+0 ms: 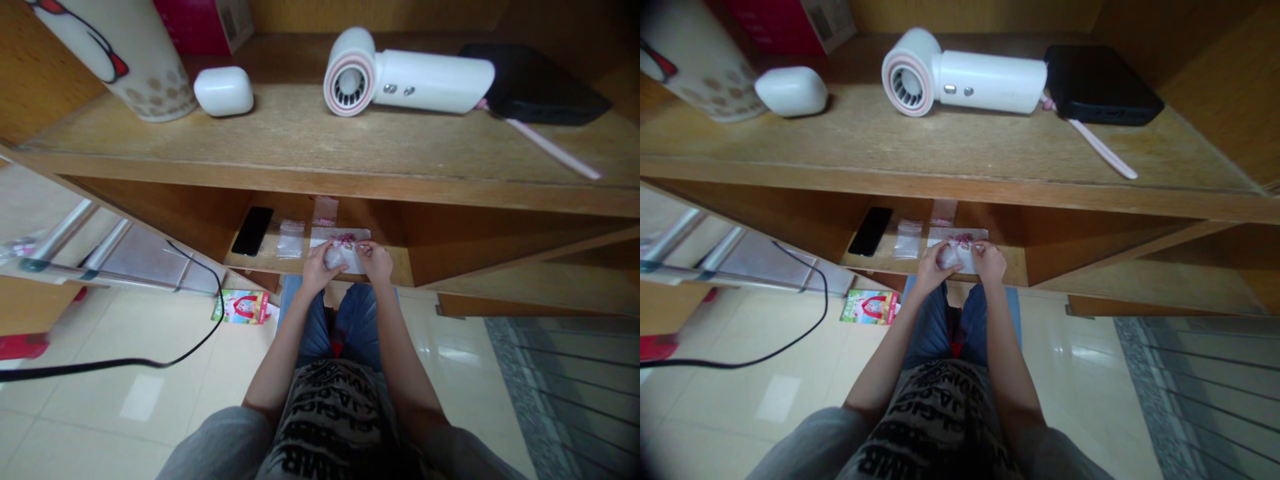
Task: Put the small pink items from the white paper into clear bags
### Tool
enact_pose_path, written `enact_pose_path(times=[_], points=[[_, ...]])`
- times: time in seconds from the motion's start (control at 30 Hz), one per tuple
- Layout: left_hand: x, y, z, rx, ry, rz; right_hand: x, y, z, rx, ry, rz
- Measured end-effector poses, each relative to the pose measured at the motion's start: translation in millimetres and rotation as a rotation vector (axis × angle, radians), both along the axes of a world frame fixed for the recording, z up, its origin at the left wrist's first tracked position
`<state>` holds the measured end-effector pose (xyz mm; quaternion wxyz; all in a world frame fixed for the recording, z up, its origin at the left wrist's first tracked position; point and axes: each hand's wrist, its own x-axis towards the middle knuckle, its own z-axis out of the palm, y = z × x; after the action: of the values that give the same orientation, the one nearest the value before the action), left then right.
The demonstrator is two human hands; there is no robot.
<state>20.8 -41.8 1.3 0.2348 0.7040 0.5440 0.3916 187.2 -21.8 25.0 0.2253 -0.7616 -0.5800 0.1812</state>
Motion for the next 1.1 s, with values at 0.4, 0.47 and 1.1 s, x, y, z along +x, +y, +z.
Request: enact_pose_path(times=[0.4, 0.47, 1.1], points=[[0, 0, 0.8, -0.007, -0.003, -0.003, -2, 11, 0.4, -0.103, -0.099, 0.009], [-1, 0, 1.1, -0.010, -0.004, -0.001, -2, 11, -0.2, -0.101, -0.107, 0.013], [0, 1, -1.4, 0.026, -0.006, -0.003, -10, -14, -9.4, 0.026, 0.307, 0.258]])
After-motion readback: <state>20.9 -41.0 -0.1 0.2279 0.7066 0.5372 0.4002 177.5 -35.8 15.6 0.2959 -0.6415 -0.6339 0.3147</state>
